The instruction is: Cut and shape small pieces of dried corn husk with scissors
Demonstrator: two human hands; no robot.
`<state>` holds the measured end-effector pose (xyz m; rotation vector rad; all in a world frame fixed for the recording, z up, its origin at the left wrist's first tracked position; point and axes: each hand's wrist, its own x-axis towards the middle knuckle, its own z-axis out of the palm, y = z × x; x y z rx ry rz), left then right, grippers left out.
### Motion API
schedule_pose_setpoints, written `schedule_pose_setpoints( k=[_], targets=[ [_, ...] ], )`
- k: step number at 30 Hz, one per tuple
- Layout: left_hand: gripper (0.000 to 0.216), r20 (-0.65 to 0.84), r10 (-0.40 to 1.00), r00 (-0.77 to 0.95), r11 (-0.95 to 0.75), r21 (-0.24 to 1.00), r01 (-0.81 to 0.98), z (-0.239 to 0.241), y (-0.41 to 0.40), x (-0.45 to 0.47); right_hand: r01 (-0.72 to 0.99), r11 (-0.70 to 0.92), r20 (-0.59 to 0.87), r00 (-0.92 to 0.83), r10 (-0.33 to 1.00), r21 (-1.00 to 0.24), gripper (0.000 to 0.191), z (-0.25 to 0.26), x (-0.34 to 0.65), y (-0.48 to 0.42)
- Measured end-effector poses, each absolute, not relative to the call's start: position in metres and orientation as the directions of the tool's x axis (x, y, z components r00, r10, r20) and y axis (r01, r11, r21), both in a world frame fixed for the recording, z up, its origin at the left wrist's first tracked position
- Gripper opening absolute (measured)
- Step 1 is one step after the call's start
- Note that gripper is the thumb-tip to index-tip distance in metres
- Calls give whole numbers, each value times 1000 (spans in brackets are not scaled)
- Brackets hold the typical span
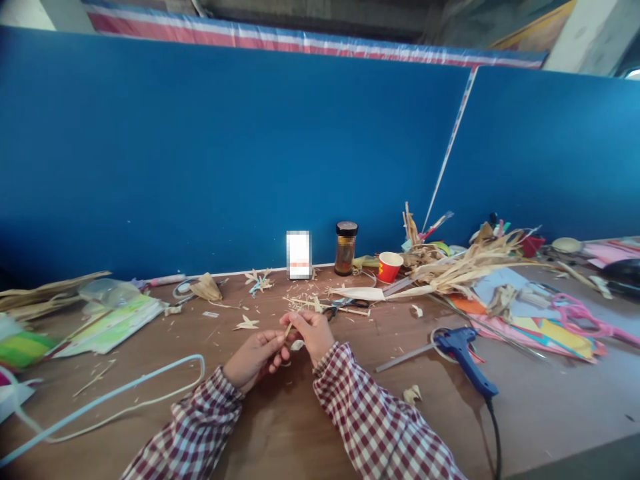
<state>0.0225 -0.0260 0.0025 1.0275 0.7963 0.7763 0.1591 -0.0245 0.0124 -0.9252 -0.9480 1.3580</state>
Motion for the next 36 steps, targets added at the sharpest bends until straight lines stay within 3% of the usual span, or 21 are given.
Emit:
schedule_pose_setpoints(
  k=[9, 15, 19, 24, 30, 36],
  targets=[
    [32, -239, 782, 576, 326, 944, -50, 0, -27, 22, -292, -16, -28, 37, 999, -956, 26, 2, 160, -20],
    [31, -273, 810, 519, 285, 957, 58, 2, -29, 20, -243, 35, 7, 114, 993, -970, 28, 0, 163, -19],
    [26, -256, 845, 469, 279, 960, 20, -3, -29, 22, -305, 4, -26, 96, 995, -952, 31, 2, 160, -21],
    [29, -356, 850, 389, 420, 903, -91, -3, -34, 26, -466, -60, -75, 13, 997, -883, 31, 6, 156, -24],
    [33, -307, 826, 473, 440, 876, -198, 3, -43, 27, -484, -38, -79, 66, 995, -874, 34, 4, 156, -21],
    [32, -326, 853, 406, 369, 929, -30, 2, -44, 22, -434, -39, -72, 60, 996, -900, 34, 6, 154, -23]
  ],
)
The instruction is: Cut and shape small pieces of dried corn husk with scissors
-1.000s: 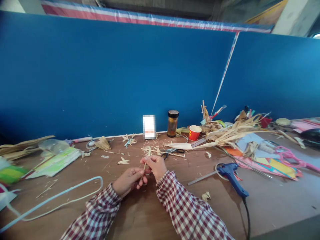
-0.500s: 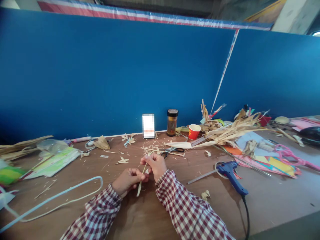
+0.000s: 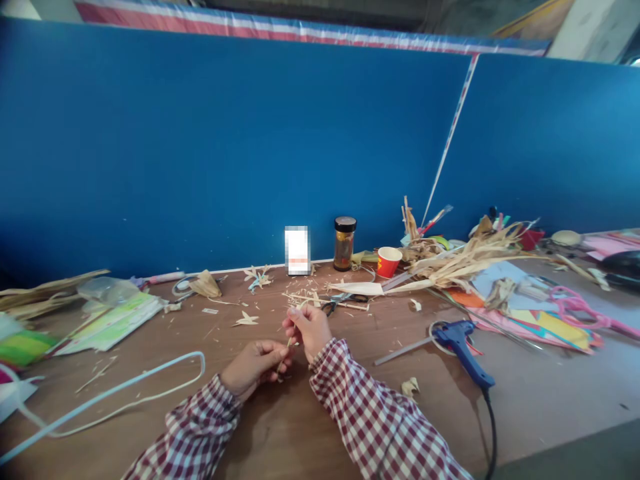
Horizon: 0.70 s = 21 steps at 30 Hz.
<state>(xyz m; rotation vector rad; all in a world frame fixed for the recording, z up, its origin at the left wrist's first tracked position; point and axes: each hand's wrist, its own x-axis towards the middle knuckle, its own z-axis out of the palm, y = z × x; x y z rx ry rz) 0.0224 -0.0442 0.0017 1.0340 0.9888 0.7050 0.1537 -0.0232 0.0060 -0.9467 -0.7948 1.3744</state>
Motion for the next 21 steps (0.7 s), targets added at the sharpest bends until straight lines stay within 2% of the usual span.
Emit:
schedule_pose_setpoints(
  k=[4, 7, 11, 17, 21],
  targets=[
    [32, -288, 889, 356, 296, 955, 34, -1, -43, 23, -431, -37, -68, 58, 996, -902, 34, 8, 152, -26],
    [32, -277, 904, 326, 296, 955, -9, -3, -43, 24, -441, -52, -85, 55, 995, -896, 34, 9, 151, -27],
    [35, -304, 879, 368, 361, 928, -96, -3, -46, 27, -443, -43, -76, 58, 995, -896, 34, 7, 150, -27],
    [34, -286, 879, 381, 359, 923, -135, -1, -44, 28, -473, -19, -68, 88, 994, -881, 33, 5, 153, -23],
    [34, -294, 888, 353, 369, 915, -167, -1, -42, 27, -443, -24, -49, 45, 998, -896, 30, 8, 155, -23]
  ],
)
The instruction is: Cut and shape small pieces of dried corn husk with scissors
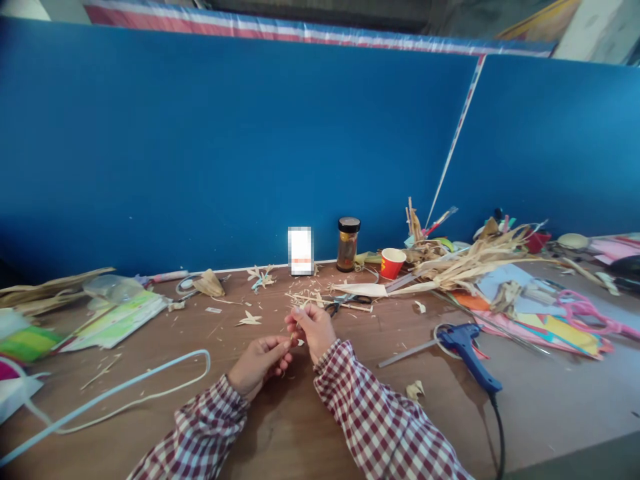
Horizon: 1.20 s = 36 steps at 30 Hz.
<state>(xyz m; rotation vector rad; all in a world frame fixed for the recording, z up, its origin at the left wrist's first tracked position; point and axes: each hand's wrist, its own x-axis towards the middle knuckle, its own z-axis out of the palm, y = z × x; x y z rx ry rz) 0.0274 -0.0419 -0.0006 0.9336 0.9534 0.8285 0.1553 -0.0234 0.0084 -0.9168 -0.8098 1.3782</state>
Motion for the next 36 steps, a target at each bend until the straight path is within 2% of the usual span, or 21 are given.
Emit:
schedule_pose_setpoints(
  k=[2, 5, 8, 12, 16, 22, 27, 33, 36],
  targets=[
    [33, -272, 907, 321, 355, 904, -238, 2, -41, 27, -427, -17, -14, -11, 1000, -904, 31, 10, 156, -24],
    [32, -170, 964, 205, 235, 905, -356, 5, -39, 26, -398, -16, 27, -101, 995, -917, 34, 10, 154, -25],
    [32, -69, 994, 83, 94, 928, -361, 4, -35, 25, -291, 25, 75, -160, 984, -956, 30, 8, 150, -29],
    [29, 0, 1000, 16, 6, 925, -380, 1, -34, 27, -117, 164, 181, -155, 971, -979, 26, 4, 147, -36],
    [27, -39, 999, 25, 46, 891, -451, 4, -36, 30, -40, 182, 186, -259, 948, -982, 34, 3, 147, -37],
    [21, -88, 995, 50, 100, 771, -629, 14, -34, 21, -12, 160, 151, -395, 906, -987, 34, 5, 150, -36],
    [17, -184, 982, -38, 108, 718, -688, 21, -24, 4, -1, 107, 94, -477, 874, -994, 36, 1, 151, -36],
    [19, -181, 978, -100, 63, 724, -687, 21, -19, -2, -29, -97, -67, -524, 849, -995, 36, 0, 154, -36],
    [22, -166, 980, -112, 51, 750, -660, 21, -19, -2, -12, -5, 2, -529, 848, -1000, 33, 4, 157, -35]
  ],
)
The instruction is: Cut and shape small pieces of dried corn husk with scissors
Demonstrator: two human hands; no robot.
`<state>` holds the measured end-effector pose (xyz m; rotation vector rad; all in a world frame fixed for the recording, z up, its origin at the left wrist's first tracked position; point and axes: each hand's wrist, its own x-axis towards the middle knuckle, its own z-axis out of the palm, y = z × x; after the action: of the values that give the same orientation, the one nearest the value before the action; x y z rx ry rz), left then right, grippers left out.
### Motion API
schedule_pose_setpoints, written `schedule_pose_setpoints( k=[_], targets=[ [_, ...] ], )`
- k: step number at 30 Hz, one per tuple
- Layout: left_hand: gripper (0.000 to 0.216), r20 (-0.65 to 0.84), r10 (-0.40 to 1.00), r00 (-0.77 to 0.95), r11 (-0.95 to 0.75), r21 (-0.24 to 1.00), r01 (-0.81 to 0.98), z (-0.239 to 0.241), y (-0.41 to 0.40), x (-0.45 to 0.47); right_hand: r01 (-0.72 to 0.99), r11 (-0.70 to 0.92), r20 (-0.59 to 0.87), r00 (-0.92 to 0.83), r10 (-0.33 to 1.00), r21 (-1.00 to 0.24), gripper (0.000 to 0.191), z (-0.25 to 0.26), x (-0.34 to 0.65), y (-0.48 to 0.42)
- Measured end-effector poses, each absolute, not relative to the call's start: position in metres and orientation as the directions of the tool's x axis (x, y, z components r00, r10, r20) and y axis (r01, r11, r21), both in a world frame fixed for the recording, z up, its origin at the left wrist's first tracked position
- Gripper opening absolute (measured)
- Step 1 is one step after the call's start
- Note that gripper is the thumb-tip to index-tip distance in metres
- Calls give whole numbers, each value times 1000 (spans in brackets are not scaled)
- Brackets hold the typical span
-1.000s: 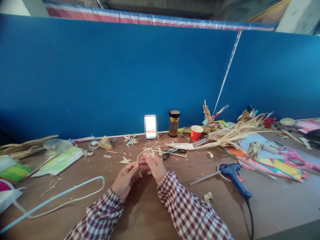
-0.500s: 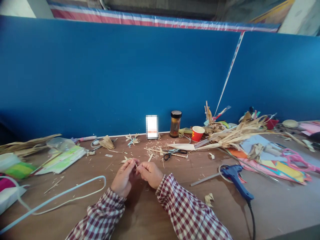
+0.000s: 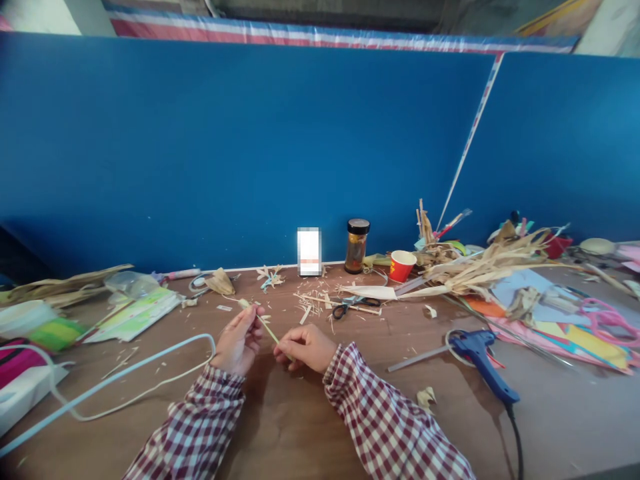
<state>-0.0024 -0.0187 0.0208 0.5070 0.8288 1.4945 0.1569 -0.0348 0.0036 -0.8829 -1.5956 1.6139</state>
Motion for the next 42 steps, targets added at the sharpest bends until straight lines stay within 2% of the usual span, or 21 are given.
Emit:
schedule_pose_setpoints(
  k=[3, 9, 15, 18, 23, 30, 35, 39, 42],
  targets=[
    [26, -148, 983, -108, 44, 762, -646, 21, -19, -3, 5, 108, 90, -520, 850, -994, 28, 5, 160, -33],
    [26, -144, 987, -75, 53, 723, -689, 24, -20, -3, 6, -64, -57, -534, 844, -998, 28, 0, 162, -32],
    [18, -227, 972, 51, 194, 666, -720, 25, -22, -3, -2, -58, -43, -637, 769, -998, 34, 1, 159, -35],
    [18, -202, 976, 87, 206, 701, -683, 22, -24, 0, -41, -33, 1, -646, 763, -999, 40, 0, 156, -36],
    [24, -204, 968, 149, 252, 726, -640, 16, -25, 3, -37, -32, -3, -605, 796, -999, 34, -6, 152, -35],
    [27, -160, 973, 168, 227, 812, -538, 15, -27, 6, -90, -67, -7, -542, 840, -994, 29, -10, 146, -35],
    [20, -183, 982, 52, 176, 771, -612, 13, -23, 3, -118, -154, -37, -666, 745, -981, 30, -3, 158, -33],
    [5, -248, 969, 14, 191, 703, -685, 14, -17, -1, -7, -192, -119, -764, 635, -981, 28, 6, 175, -28],
    [13, -302, 953, -11, 205, 672, -711, 16, -14, -4, 70, -203, -174, -810, 560, -977, 27, 12, 185, -27]
  ],
)
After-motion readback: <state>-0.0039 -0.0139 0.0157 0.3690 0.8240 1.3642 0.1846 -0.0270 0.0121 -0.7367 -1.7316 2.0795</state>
